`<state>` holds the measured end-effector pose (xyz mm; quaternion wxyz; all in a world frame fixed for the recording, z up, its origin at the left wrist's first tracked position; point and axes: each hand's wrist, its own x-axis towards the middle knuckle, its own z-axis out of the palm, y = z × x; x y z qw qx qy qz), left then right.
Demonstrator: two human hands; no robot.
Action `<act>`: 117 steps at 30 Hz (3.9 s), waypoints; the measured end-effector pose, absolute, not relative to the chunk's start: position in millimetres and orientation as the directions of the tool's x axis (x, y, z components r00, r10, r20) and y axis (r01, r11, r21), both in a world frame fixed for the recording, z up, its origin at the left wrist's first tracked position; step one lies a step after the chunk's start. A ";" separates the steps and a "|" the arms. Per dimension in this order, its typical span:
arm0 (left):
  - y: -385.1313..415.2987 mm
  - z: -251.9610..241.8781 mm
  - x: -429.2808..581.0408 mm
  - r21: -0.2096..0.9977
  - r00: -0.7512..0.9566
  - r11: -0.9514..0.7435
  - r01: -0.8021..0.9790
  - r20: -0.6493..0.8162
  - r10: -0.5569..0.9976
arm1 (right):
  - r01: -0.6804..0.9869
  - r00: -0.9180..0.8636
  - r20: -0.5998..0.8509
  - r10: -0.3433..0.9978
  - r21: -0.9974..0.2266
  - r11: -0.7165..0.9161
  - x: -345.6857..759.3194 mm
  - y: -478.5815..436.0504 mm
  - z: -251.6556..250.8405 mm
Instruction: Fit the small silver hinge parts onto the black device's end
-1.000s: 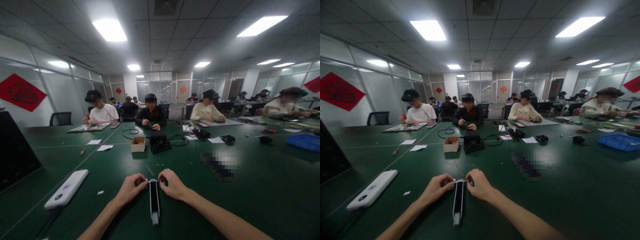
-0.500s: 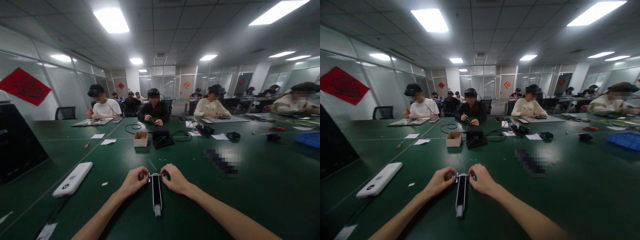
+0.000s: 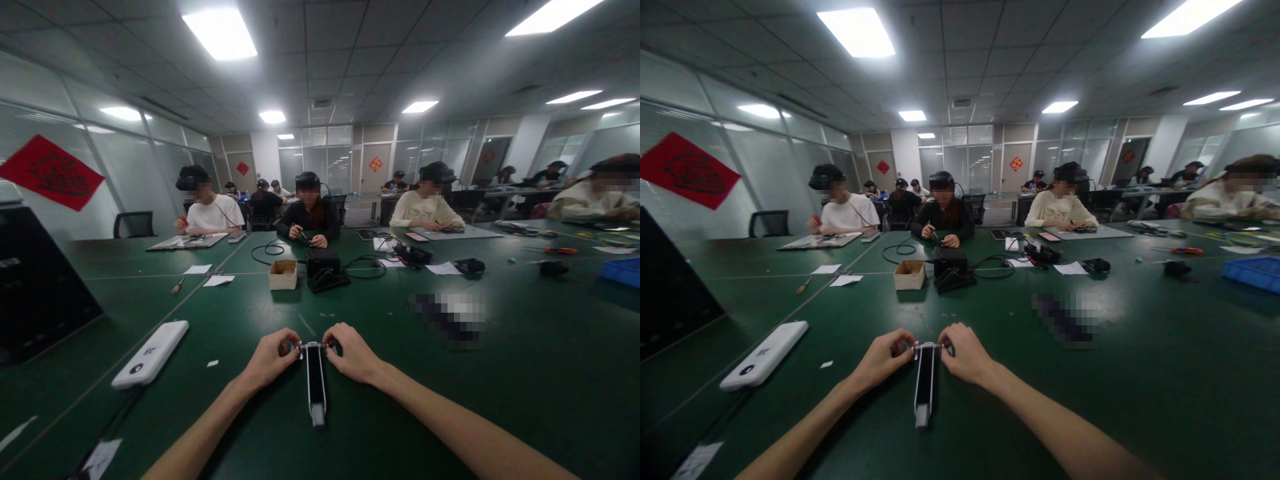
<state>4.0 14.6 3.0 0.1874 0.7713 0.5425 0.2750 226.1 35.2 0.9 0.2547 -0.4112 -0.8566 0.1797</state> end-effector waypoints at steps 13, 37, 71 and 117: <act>17.9 -3.9 1.2 0.634 0.257 -0.364 0.683 0.257 0.931 | 0.610 -0.523 0.330 0.786 -0.498 0.616 224.9 35.8 -0.8; 12.5 4.3 5.9 0.605 0.258 -0.359 0.711 0.250 0.933 | 0.589 -0.509 0.369 0.777 -0.509 0.628 224.3 38.0 -5.8; 12.9 0.5 6.9 0.640 0.193 -0.376 0.670 0.339 0.921 | 0.613 -0.529 0.411 0.742 -0.420 0.670 222.5 34.3 -8.1; 20.0 -5.8 -6.5 0.508 0.245 -0.449 0.735 0.418 0.875 | 0.896 -0.391 0.078 0.917 -0.194 0.399 171.8 0.0 28.9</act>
